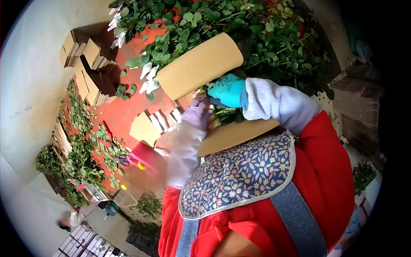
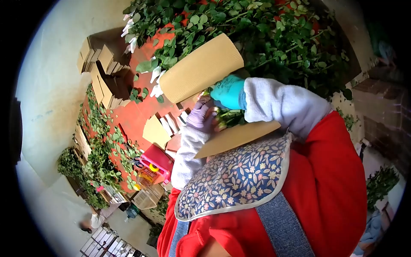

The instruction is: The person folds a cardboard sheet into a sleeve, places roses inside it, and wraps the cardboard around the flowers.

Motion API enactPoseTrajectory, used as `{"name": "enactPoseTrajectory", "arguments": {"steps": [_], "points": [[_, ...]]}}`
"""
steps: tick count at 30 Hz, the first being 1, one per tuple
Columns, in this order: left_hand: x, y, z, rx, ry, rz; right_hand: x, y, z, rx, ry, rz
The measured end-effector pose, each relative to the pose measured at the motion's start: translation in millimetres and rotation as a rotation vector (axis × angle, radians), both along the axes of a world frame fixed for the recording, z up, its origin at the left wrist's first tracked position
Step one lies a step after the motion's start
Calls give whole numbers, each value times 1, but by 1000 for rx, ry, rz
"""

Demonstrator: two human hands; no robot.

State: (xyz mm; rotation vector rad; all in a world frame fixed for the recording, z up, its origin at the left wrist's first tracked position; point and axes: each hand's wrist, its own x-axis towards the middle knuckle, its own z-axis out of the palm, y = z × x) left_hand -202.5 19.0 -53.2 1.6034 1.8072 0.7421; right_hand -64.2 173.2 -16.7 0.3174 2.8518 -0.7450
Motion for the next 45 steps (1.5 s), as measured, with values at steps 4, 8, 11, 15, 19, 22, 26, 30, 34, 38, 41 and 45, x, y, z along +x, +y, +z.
{"name": "enactPoseTrajectory", "arguments": {"steps": [4, 8, 11, 15, 19, 22, 26, 30, 34, 38, 41, 45], "points": [[-2, 6, 9, -48, -116, 20, 8, -3, 3, 42, 17, 114], [-19, 6, -12, -13, 22, -62, 6, -11, 8, -16, -104, 258], [-22, 10, -9, 55, 6, -172, 6, -16, -10, 120, -133, 365], [-29, 2, -3, 13, -7, -191, 6, -14, -20, 131, -124, 357], [-50, -23, -4, 218, -110, -125, 4, -15, -23, 96, -139, 341], [-57, -50, -2, 231, -92, 82, 4, -15, -22, 69, -148, 335], [-40, -57, 24, 127, -74, 168, 2, -14, -24, 53, -173, 339], [-17, -45, 6, 165, -20, -6, 1, -14, -27, 49, -196, 346], [-8, -19, 5, 19, 284, -216, 1, -12, -23, 28, -189, 294], [-6, 2, 12, -244, 204, -229, 24, 11, 7, -141, 42, 219], [-1, -7, -13, -195, -535, 67, 37, 45, 91, -674, 260, -196], [7, 0, -17, -465, -1382, 631, 39, 89, 108, -704, 677, -890]]}}
